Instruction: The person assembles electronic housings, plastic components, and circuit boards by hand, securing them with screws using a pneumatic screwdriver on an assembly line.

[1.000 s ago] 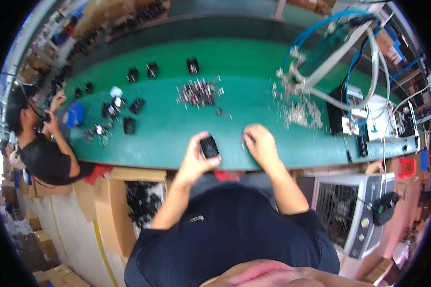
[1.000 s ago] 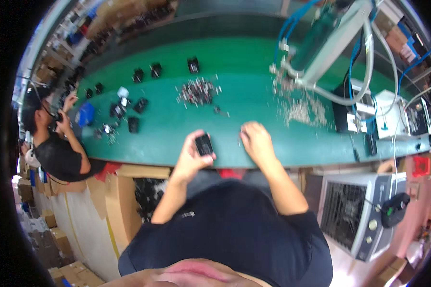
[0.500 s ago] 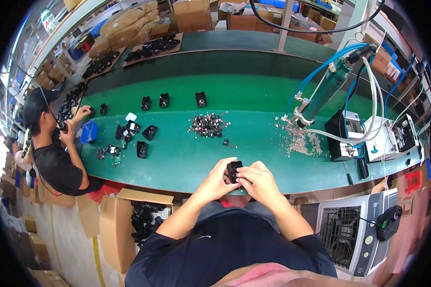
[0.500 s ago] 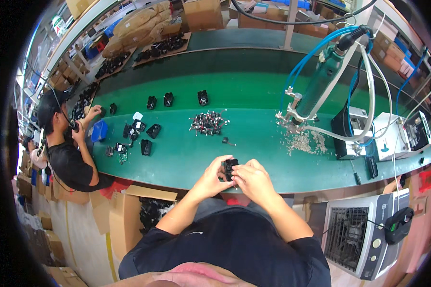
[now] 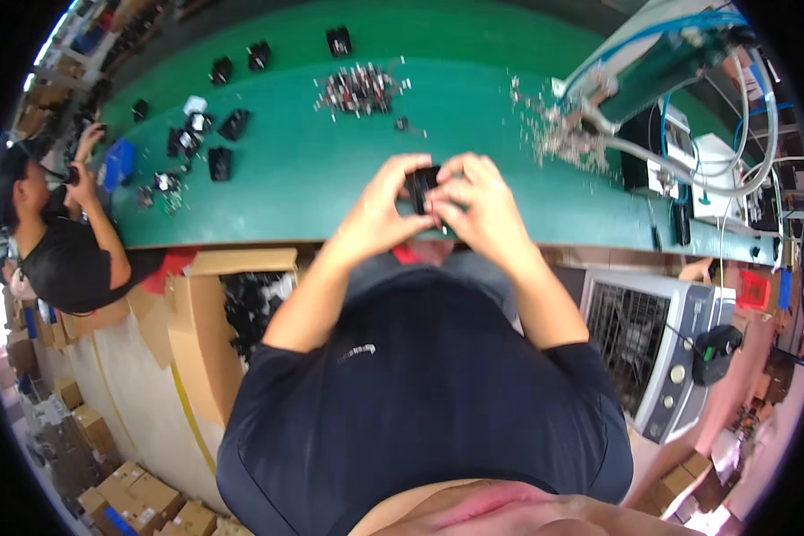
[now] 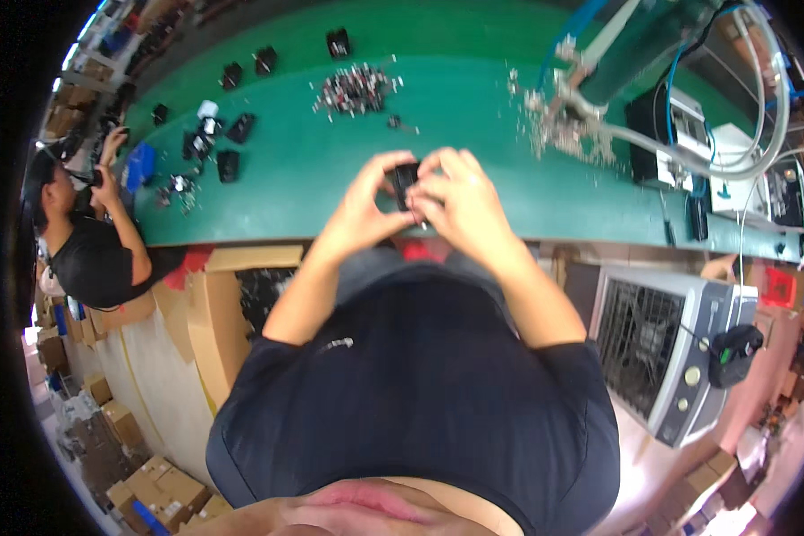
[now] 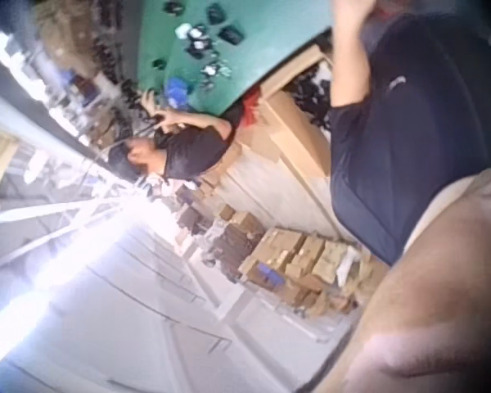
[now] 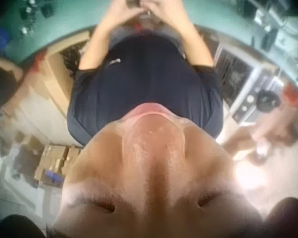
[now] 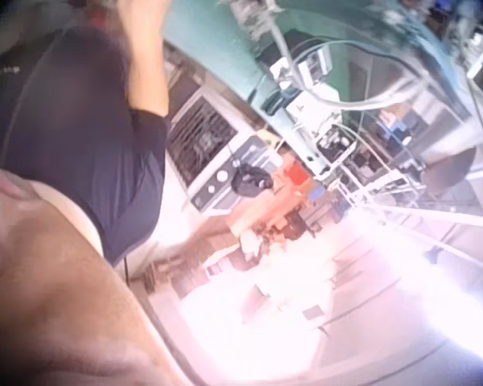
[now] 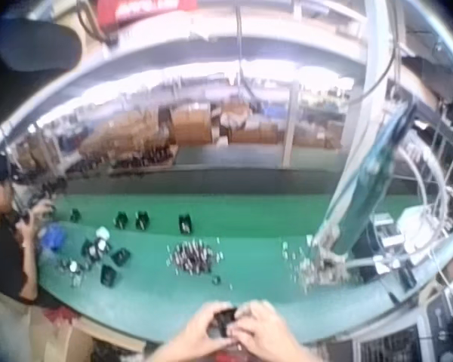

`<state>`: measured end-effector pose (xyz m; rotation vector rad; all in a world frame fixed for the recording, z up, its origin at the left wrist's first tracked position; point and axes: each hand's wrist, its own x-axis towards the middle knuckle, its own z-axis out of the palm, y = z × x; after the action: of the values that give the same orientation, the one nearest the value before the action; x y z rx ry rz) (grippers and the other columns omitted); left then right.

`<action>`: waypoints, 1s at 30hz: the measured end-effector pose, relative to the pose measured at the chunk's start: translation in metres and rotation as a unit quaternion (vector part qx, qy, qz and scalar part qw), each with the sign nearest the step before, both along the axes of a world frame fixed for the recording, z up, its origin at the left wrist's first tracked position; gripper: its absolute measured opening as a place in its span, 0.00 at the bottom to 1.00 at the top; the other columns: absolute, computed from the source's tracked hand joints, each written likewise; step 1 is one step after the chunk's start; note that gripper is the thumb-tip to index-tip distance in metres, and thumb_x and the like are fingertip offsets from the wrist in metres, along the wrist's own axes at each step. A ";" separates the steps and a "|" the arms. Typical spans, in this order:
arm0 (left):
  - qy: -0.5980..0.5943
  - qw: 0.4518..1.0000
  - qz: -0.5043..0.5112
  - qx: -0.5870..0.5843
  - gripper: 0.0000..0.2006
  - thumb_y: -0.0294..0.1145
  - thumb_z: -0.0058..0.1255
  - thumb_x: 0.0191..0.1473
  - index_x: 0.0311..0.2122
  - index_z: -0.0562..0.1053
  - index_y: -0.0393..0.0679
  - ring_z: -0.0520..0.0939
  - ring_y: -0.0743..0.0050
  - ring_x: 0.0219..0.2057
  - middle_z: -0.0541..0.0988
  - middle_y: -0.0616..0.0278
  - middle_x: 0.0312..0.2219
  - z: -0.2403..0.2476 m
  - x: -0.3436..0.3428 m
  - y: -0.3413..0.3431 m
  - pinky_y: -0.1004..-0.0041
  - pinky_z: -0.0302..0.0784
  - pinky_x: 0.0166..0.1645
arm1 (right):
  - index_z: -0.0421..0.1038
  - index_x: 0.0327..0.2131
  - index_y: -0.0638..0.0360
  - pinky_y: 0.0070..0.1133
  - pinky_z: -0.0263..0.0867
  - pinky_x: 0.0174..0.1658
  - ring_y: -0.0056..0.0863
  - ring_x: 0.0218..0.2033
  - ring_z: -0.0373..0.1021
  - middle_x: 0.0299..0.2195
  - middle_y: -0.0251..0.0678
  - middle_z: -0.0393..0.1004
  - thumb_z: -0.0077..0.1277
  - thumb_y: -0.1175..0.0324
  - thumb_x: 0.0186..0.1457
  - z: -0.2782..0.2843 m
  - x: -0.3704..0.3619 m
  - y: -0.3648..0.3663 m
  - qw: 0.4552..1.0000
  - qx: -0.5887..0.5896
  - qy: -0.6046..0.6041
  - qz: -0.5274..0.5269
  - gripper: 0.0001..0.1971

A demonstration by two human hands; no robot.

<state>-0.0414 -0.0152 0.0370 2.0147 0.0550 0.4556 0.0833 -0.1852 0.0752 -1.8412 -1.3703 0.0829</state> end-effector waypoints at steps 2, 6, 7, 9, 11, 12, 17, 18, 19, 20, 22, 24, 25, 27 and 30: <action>0.015 1.000 0.010 -0.004 0.41 0.27 0.74 0.40 0.62 0.68 0.43 0.78 0.62 0.54 0.73 0.56 0.59 0.004 0.002 0.002 0.68 0.79 0.50 | 0.83 0.32 0.54 0.32 0.71 0.47 0.37 0.43 0.70 0.38 0.33 0.74 0.65 0.72 0.46 0.007 0.001 0.002 0.999 -0.008 0.043 -0.008 0.06; 0.023 0.999 0.015 -0.016 0.42 0.27 0.74 0.41 0.63 0.66 0.46 0.78 0.58 0.54 0.72 0.56 0.57 0.001 -0.002 -0.006 0.65 0.80 0.50 | 0.84 0.31 0.53 0.31 0.70 0.46 0.35 0.42 0.70 0.38 0.32 0.74 0.66 0.72 0.46 -0.005 -0.003 -0.003 0.996 -0.012 0.092 -0.020 0.06; 0.027 0.999 0.018 -0.011 0.42 0.27 0.74 0.41 0.63 0.66 0.46 0.78 0.59 0.54 0.72 0.56 0.57 0.001 -0.002 -0.005 0.65 0.80 0.50 | 0.84 0.31 0.53 0.31 0.70 0.46 0.34 0.42 0.69 0.38 0.32 0.73 0.67 0.72 0.46 -0.007 -0.002 -0.003 0.996 -0.007 0.090 -0.027 0.06; 0.029 0.999 0.019 -0.014 0.42 0.27 0.74 0.40 0.63 0.67 0.46 0.78 0.60 0.54 0.73 0.56 0.58 -0.002 -0.002 -0.005 0.66 0.79 0.49 | 0.84 0.32 0.53 0.31 0.70 0.46 0.34 0.42 0.69 0.38 0.32 0.73 0.67 0.72 0.46 -0.006 -0.003 -0.001 0.996 -0.020 0.083 -0.028 0.07; 0.032 0.999 0.020 -0.018 0.43 0.27 0.75 0.39 0.63 0.67 0.45 0.78 0.61 0.55 0.73 0.57 0.60 -0.002 -0.001 -0.006 0.68 0.78 0.49 | 0.84 0.32 0.53 0.30 0.70 0.46 0.35 0.42 0.69 0.38 0.33 0.73 0.67 0.72 0.45 -0.006 -0.004 -0.001 0.996 -0.034 0.076 -0.030 0.07; 0.031 0.999 0.020 -0.016 0.42 0.27 0.74 0.40 0.63 0.67 0.45 0.77 0.59 0.55 0.72 0.55 0.58 0.001 0.000 -0.006 0.67 0.79 0.50 | 0.84 0.32 0.54 0.31 0.69 0.47 0.35 0.42 0.69 0.38 0.34 0.73 0.67 0.71 0.46 -0.005 -0.003 0.000 0.995 -0.033 0.085 -0.035 0.07; -0.041 0.996 0.023 0.073 0.39 0.32 0.75 0.41 0.60 0.69 0.44 0.76 0.56 0.57 0.74 0.55 0.57 -0.012 0.005 -0.002 0.64 0.78 0.52 | 0.83 0.36 0.55 0.32 0.68 0.48 0.41 0.43 0.69 0.36 0.39 0.69 0.62 0.70 0.51 -0.005 0.004 -0.004 0.998 -0.049 0.049 -0.001 0.07; -0.051 0.996 0.018 0.072 0.39 0.32 0.75 0.41 0.60 0.69 0.44 0.75 0.55 0.56 0.74 0.54 0.56 -0.019 0.007 0.001 0.64 0.78 0.53 | 0.83 0.38 0.55 0.33 0.67 0.49 0.42 0.44 0.68 0.37 0.40 0.69 0.62 0.71 0.52 -0.005 0.005 -0.003 0.997 -0.065 0.045 0.015 0.09; -0.050 0.996 0.015 0.078 0.39 0.32 0.76 0.40 0.60 0.69 0.44 0.75 0.54 0.56 0.74 0.53 0.56 -0.024 0.013 0.001 0.63 0.78 0.54 | 0.82 0.39 0.56 0.34 0.67 0.50 0.44 0.45 0.68 0.37 0.42 0.69 0.61 0.71 0.53 -0.010 0.010 -0.004 0.996 -0.070 0.046 0.022 0.09; -0.048 0.996 0.009 0.069 0.39 0.32 0.76 0.40 0.59 0.69 0.44 0.75 0.54 0.56 0.74 0.53 0.56 -0.025 0.015 0.001 0.63 0.78 0.55 | 0.81 0.40 0.57 0.34 0.67 0.51 0.44 0.46 0.68 0.38 0.43 0.69 0.61 0.71 0.53 -0.013 0.011 -0.005 0.993 -0.072 0.086 0.028 0.09; -0.032 0.997 -0.002 0.068 0.40 0.31 0.75 0.39 0.59 0.69 0.44 0.75 0.53 0.57 0.75 0.54 0.55 -0.022 0.023 0.001 0.62 0.76 0.57 | 0.81 0.42 0.57 0.34 0.67 0.53 0.43 0.47 0.69 0.40 0.43 0.69 0.59 0.73 0.55 -0.011 0.012 -0.009 0.992 -0.080 0.092 0.014 0.10; -0.014 1.000 0.000 0.016 0.40 0.32 0.74 0.40 0.60 0.67 0.43 0.73 0.51 0.59 0.72 0.52 0.56 -0.014 0.026 0.000 0.58 0.74 0.59 | 0.81 0.43 0.56 0.33 0.67 0.52 0.43 0.46 0.69 0.38 0.42 0.69 0.59 0.73 0.56 -0.005 0.011 -0.010 0.990 -0.073 0.120 -0.006 0.11; -0.033 0.999 0.008 0.012 0.41 0.33 0.75 0.40 0.61 0.66 0.43 0.74 0.54 0.58 0.73 0.52 0.56 -0.018 0.030 0.001 0.62 0.75 0.58 | 0.80 0.45 0.55 0.32 0.67 0.53 0.43 0.48 0.70 0.43 0.43 0.71 0.60 0.73 0.55 0.002 0.013 -0.013 0.989 -0.080 0.127 -0.002 0.13; -0.038 0.999 0.001 0.000 0.42 0.33 0.75 0.41 0.62 0.66 0.43 0.74 0.54 0.58 0.72 0.52 0.56 -0.018 0.035 0.004 0.63 0.74 0.58 | 0.78 0.47 0.58 0.32 0.67 0.54 0.43 0.49 0.70 0.47 0.44 0.71 0.61 0.73 0.54 0.025 0.027 -0.016 0.998 0.008 0.049 -0.043 0.15; -0.032 0.999 0.000 -0.006 0.44 0.33 0.74 0.43 0.64 0.64 0.43 0.74 0.55 0.58 0.71 0.51 0.57 -0.023 0.039 0.007 0.62 0.73 0.59 | 0.70 0.56 0.66 0.34 0.65 0.57 0.43 0.54 0.69 0.57 0.47 0.69 0.63 0.73 0.53 0.070 0.060 -0.021 0.913 0.253 -0.222 -0.230 0.26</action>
<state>-0.0020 -0.0081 0.0138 1.9875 0.0180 0.5197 0.1436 -0.2058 0.1449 -1.7250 -1.0592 -0.9028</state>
